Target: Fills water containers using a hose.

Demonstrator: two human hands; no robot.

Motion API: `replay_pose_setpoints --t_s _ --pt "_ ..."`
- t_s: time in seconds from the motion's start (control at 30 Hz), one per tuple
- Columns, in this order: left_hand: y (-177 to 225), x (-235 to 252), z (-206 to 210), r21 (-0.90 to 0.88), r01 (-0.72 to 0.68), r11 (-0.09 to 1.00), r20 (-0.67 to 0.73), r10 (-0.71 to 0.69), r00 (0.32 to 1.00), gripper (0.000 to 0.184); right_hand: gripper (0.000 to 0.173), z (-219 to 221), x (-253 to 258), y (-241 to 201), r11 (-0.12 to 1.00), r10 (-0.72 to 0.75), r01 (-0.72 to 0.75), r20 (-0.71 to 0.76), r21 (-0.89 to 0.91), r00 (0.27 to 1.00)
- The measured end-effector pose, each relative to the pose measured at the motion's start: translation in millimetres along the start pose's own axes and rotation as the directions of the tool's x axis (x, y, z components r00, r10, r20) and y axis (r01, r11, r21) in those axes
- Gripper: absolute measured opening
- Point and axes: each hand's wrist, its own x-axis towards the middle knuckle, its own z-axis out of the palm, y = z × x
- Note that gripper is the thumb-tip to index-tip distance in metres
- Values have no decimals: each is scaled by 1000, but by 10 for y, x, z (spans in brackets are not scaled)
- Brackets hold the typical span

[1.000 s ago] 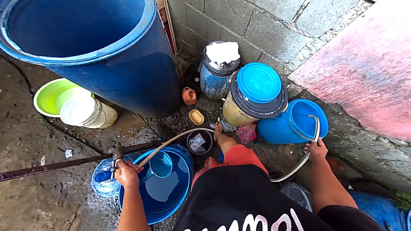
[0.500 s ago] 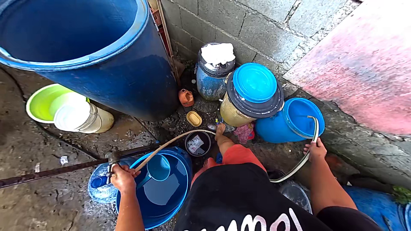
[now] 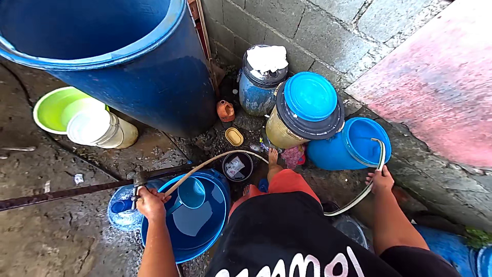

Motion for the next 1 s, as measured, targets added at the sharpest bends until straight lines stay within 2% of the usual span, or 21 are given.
replay_pose_setpoints --t_s 0.63,1.0 --pt "-12 48 9 -18 21 1000 3 -21 1000 50 49 58 0 -15 1000 -15 16 16 -16 1000" --pt "-30 58 16 6 -34 999 -24 34 999 49 48 37 -19 -33 1000 -11 10 20 14 1000"
